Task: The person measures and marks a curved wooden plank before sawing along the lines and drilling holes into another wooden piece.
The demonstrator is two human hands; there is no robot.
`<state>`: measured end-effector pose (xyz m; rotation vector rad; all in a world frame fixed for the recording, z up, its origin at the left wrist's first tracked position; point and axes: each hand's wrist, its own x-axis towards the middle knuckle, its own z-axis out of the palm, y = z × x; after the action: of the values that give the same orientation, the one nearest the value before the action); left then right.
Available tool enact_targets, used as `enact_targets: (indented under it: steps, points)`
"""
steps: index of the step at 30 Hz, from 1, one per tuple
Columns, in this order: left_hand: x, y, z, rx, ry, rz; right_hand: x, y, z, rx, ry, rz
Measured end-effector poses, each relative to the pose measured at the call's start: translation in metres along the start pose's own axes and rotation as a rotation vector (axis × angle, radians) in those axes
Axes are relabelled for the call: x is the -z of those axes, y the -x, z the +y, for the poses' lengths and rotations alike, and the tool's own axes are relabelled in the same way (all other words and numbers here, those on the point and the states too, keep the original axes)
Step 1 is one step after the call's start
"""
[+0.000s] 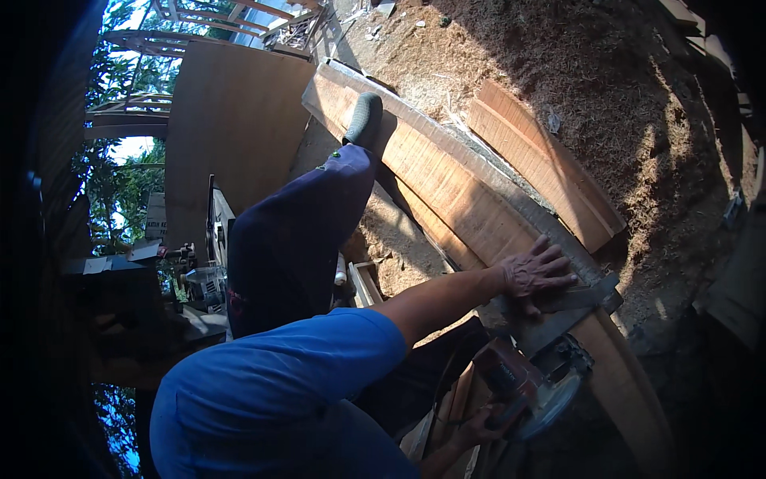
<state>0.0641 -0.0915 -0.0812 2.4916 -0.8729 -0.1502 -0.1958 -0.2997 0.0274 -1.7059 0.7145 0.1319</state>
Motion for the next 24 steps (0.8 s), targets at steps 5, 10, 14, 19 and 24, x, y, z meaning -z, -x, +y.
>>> enact_targets:
  steps: [5,10,14,19,24]
  points:
    - [-0.016,-0.015,-0.002,-0.049,-0.082,-0.079,-0.008,-0.005,-0.031,-0.142,-0.072,0.028]
    - [0.012,0.010,0.000,0.168,-0.201,-0.174,-0.002,-0.004,-0.014,-0.043,0.169,0.032]
    - [-0.006,-0.018,0.014,0.122,-0.202,-0.240,0.008,-0.005,-0.013,-0.119,0.082,0.113]
    - [-0.006,-0.018,0.016,0.119,-0.177,-0.253,0.009,-0.009,-0.023,-0.058,0.204,0.096]
    - [0.000,-0.014,0.013,0.130,-0.192,-0.259,0.002,-0.013,-0.034,-0.025,0.182,0.093]
